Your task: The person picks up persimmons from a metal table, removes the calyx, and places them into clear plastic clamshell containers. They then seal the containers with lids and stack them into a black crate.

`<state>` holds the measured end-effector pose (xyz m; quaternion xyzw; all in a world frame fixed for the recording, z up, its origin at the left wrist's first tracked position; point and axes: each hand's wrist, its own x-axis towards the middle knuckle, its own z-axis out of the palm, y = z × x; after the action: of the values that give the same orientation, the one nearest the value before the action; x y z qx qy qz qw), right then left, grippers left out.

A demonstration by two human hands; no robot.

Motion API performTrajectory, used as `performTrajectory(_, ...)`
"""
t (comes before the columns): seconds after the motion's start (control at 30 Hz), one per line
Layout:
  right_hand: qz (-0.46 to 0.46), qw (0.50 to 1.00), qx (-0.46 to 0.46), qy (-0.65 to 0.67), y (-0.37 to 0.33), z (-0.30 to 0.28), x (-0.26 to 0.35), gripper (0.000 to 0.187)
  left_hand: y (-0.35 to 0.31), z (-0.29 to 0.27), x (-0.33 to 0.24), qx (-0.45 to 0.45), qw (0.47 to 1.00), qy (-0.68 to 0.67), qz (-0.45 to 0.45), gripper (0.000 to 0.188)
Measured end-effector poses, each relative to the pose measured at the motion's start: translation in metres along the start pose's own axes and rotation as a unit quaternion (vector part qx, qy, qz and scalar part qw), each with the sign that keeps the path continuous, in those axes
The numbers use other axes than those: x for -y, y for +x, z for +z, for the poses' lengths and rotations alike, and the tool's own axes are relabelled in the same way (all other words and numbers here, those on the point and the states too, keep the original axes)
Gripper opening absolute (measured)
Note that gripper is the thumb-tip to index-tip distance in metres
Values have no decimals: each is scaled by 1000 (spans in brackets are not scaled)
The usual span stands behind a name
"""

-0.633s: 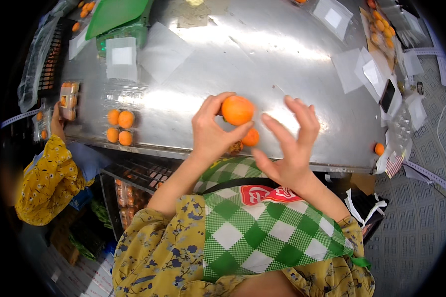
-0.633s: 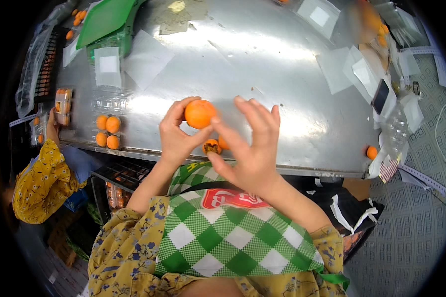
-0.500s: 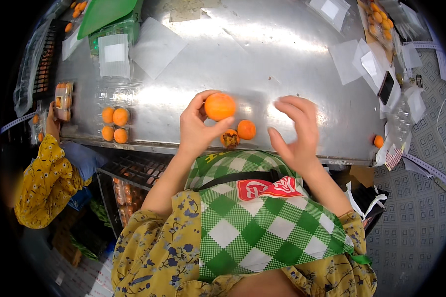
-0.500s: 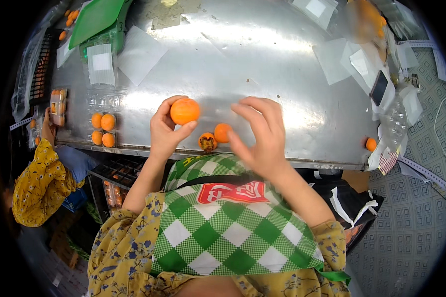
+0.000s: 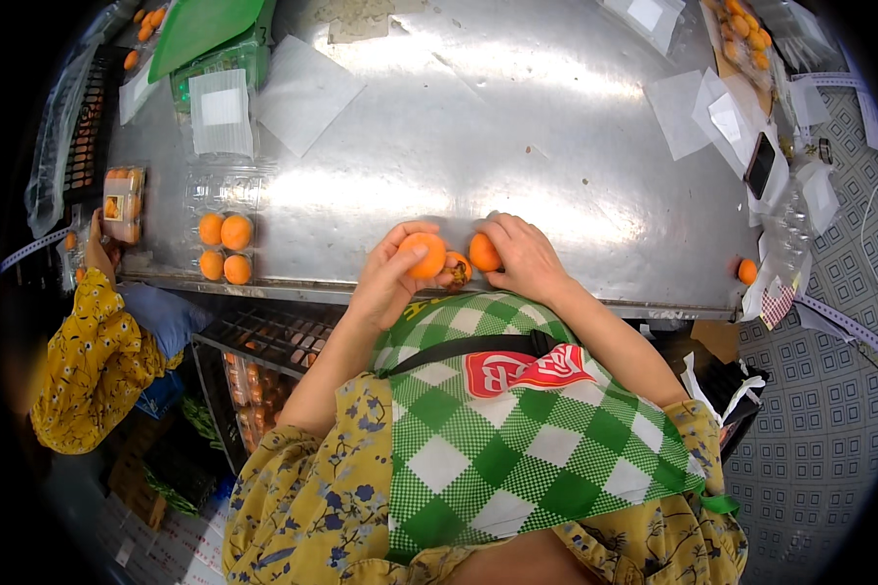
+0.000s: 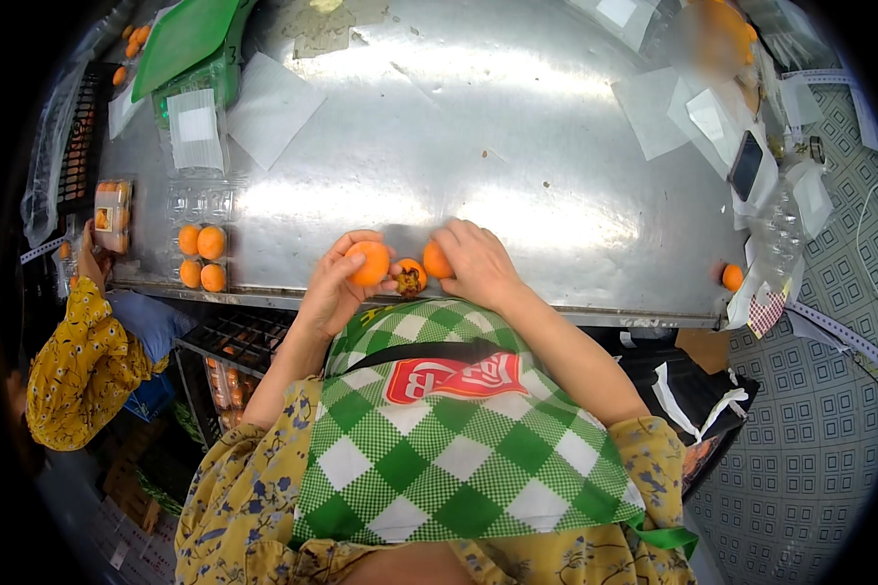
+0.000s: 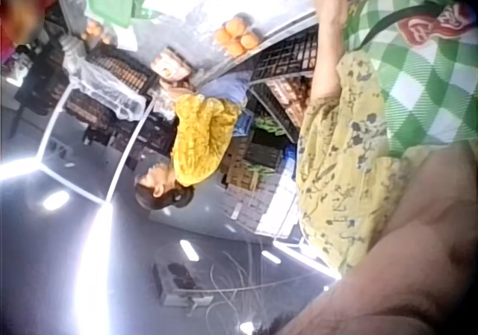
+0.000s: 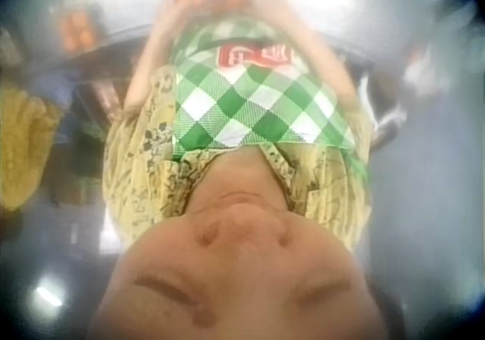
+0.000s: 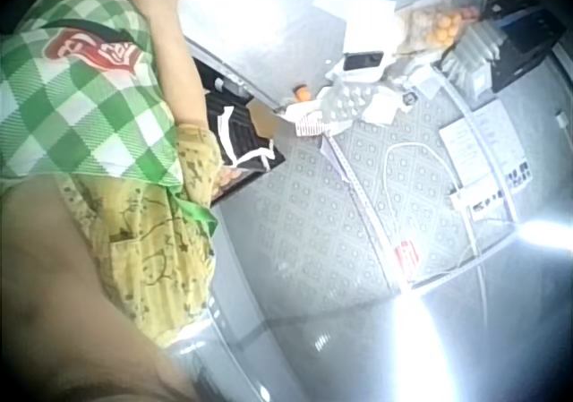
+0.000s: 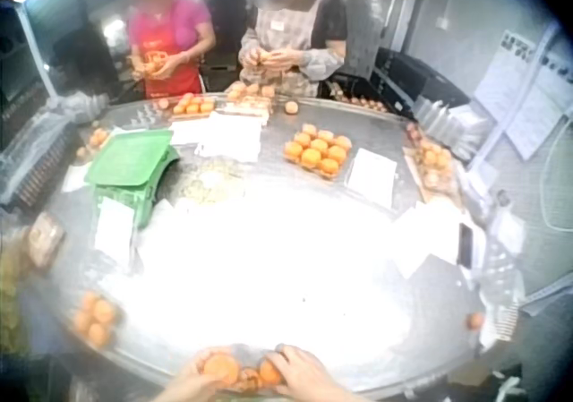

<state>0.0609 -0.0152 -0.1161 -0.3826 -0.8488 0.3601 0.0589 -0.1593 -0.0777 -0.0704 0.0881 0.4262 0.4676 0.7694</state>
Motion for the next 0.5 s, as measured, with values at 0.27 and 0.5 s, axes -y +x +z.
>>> performTrajectory(0.27,90,863,-8,498,4,-69,34,61,6,6,11,30,995,83,47,28)
performTrajectory(0.5,71,841,-51,534,3,-95,56,65,2,61,-14,1,893,367,261,78)
